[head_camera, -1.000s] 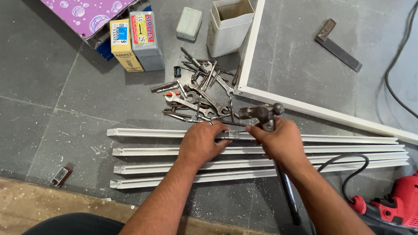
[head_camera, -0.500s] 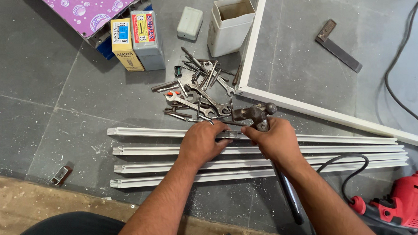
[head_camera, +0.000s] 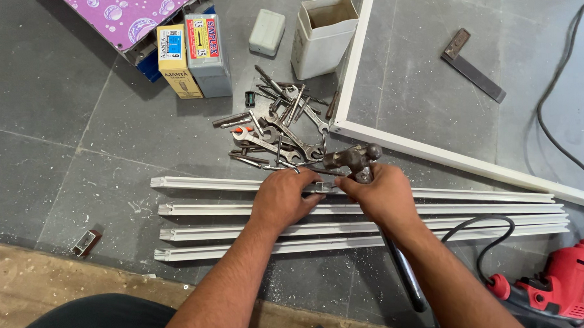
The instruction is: The person hammers metal brackets onto white aluminum profiles using a hammer. They then use a red power drill to create holes in the profiles. The person works on multiple profiles laid out on the floor.
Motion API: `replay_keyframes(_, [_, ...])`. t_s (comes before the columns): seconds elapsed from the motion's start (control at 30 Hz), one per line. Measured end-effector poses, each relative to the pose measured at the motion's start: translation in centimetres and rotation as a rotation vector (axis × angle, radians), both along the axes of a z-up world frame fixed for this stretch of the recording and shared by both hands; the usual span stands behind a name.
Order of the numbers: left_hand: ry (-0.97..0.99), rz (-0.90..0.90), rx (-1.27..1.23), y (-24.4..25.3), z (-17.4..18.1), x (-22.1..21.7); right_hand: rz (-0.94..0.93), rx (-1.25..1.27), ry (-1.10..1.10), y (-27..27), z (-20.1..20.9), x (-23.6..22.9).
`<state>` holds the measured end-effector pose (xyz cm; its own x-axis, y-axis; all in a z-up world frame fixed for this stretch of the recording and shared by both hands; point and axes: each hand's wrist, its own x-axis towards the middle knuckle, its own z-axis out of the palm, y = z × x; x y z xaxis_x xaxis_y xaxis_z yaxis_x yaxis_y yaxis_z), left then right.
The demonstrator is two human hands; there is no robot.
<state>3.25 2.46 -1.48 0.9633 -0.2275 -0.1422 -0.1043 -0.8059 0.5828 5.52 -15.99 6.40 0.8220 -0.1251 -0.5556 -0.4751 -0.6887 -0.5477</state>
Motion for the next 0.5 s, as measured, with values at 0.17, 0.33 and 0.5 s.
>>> replay_keyframes(0.17, [-0.007, 0.001, 0.005, 0.0, 0.0, -0.1, 0.012, 0.012, -0.009, 0.6, 0.0, -0.2])
replay_keyframes(0.33, [-0.007, 0.002, 0.008, 0.1, -0.1, 0.1, -0.09, 0.097, 0.064, 0.0, 0.0, -0.5])
replay_keyframes(0.5, [-0.059, 0.009, -0.033, 0.1, -0.6, -0.2, 0.076, 0.002, -0.128, -2.3, 2.2, -1.7])
